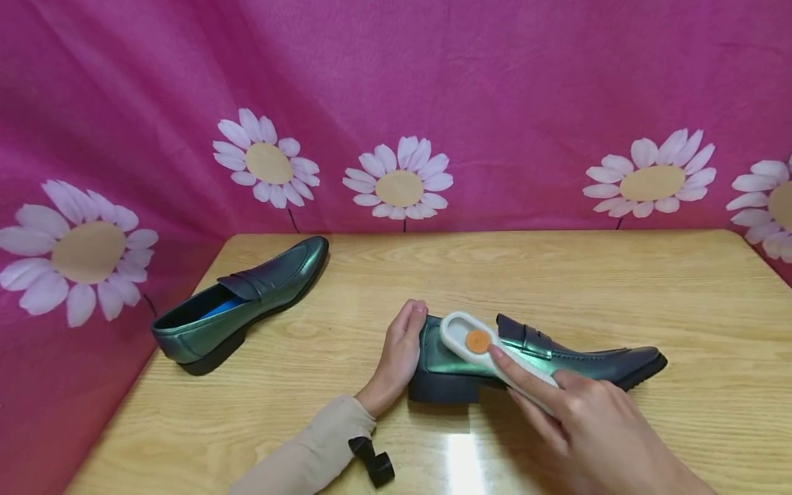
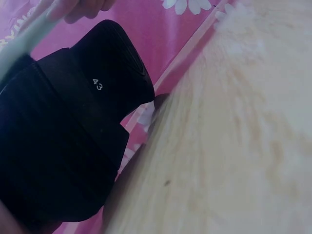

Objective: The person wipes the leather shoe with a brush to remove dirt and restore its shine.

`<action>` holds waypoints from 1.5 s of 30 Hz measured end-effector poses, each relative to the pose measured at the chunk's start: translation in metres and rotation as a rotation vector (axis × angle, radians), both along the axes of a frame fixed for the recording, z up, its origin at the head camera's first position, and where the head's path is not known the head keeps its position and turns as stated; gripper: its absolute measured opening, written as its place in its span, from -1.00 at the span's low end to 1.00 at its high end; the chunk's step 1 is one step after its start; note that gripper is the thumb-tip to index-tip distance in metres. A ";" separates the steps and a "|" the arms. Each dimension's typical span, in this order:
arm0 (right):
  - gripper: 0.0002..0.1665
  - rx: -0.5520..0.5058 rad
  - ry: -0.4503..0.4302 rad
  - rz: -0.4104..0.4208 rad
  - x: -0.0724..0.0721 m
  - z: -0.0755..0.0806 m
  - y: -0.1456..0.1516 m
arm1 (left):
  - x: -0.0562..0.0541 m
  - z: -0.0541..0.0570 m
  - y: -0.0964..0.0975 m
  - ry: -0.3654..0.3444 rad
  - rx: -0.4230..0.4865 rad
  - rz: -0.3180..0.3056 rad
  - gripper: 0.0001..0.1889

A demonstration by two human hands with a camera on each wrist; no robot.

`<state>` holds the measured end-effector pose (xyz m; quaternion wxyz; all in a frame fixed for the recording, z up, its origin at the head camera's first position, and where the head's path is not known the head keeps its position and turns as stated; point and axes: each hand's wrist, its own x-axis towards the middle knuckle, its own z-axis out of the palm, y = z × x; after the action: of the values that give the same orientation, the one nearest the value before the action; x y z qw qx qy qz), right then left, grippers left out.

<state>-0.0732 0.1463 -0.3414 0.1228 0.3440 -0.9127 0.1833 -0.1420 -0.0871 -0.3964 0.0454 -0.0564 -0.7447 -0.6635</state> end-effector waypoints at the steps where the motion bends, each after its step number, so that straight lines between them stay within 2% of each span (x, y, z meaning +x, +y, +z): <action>1: -0.29 0.003 -0.031 0.046 0.000 0.000 0.000 | 0.000 0.000 0.000 0.003 -0.007 0.001 -0.71; 3: -0.28 0.009 -0.091 0.130 0.001 0.001 0.000 | 0.006 0.010 0.000 0.005 -0.016 0.000 -0.72; 4: -0.28 0.024 -0.132 0.134 0.001 0.001 0.000 | 0.007 0.013 0.000 0.012 -0.022 -0.001 -0.72; 6: -0.26 0.043 -0.106 0.072 0.002 0.003 -0.001 | 0.008 0.016 0.000 0.019 -0.035 -0.003 -0.72; 10: -0.18 0.102 -0.014 -0.132 0.001 0.006 0.000 | 0.007 0.017 0.001 0.015 -0.040 -0.006 -0.71; 11: -0.19 0.091 0.026 -0.140 0.001 0.006 0.000 | 0.006 0.016 0.001 0.010 -0.041 -0.006 -0.71; 12: -0.20 0.100 0.029 -0.136 0.001 0.006 0.001 | 0.006 0.016 0.001 0.005 -0.042 -0.007 -0.71; 16: -0.29 0.055 -0.025 0.103 0.000 0.006 0.006 | 0.006 0.015 0.001 -0.001 -0.041 -0.013 -0.70; 17: -0.30 0.053 -0.057 0.144 0.000 0.006 0.007 | 0.006 0.015 0.001 0.001 -0.042 -0.014 -0.71; 18: -0.29 0.070 -0.098 0.150 -0.001 0.008 0.008 | 0.005 0.016 0.001 0.007 -0.042 -0.015 -0.71; 19: -0.28 0.064 -0.080 0.157 -0.002 0.008 0.009 | 0.005 0.016 0.001 0.011 -0.043 -0.016 -0.71; 23: -0.21 0.130 0.022 -0.032 -0.006 0.012 0.012 | 0.003 0.017 0.002 0.020 -0.046 -0.018 -0.72; 24: -0.22 0.138 0.048 -0.054 -0.007 0.012 0.012 | 0.003 0.017 0.002 0.019 -0.045 -0.022 -0.72; 25: -0.23 0.133 0.062 -0.045 -0.008 0.012 0.013 | 0.004 0.017 0.002 0.016 -0.047 -0.026 -0.72; 29: -0.30 0.152 -0.055 0.085 -0.008 0.012 0.017 | 0.005 0.018 0.001 0.019 -0.065 -0.035 -0.71; 31: -0.28 0.163 -0.081 0.102 -0.007 0.013 0.018 | 0.005 0.018 0.001 0.030 -0.073 -0.035 -0.70; 33: -0.25 0.158 -0.005 0.065 -0.008 0.013 0.018 | 0.005 0.018 0.000 0.035 -0.078 -0.035 -0.70; 37: -0.18 0.159 0.068 -0.053 -0.008 0.014 0.015 | 0.005 0.017 -0.001 0.026 -0.084 -0.030 -0.69; 42: -0.13 0.184 0.004 -0.089 -0.008 0.014 0.013 | 0.005 0.016 -0.002 0.006 -0.086 -0.029 -0.69; 45: -0.13 0.180 0.004 -0.093 -0.008 0.014 0.013 | 0.005 0.016 -0.002 0.005 -0.085 -0.028 -0.69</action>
<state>-0.0813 0.1592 -0.3273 0.1018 0.3115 -0.9401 0.0939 -0.1374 -0.0887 -0.3804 0.0355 -0.0703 -0.7713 -0.6315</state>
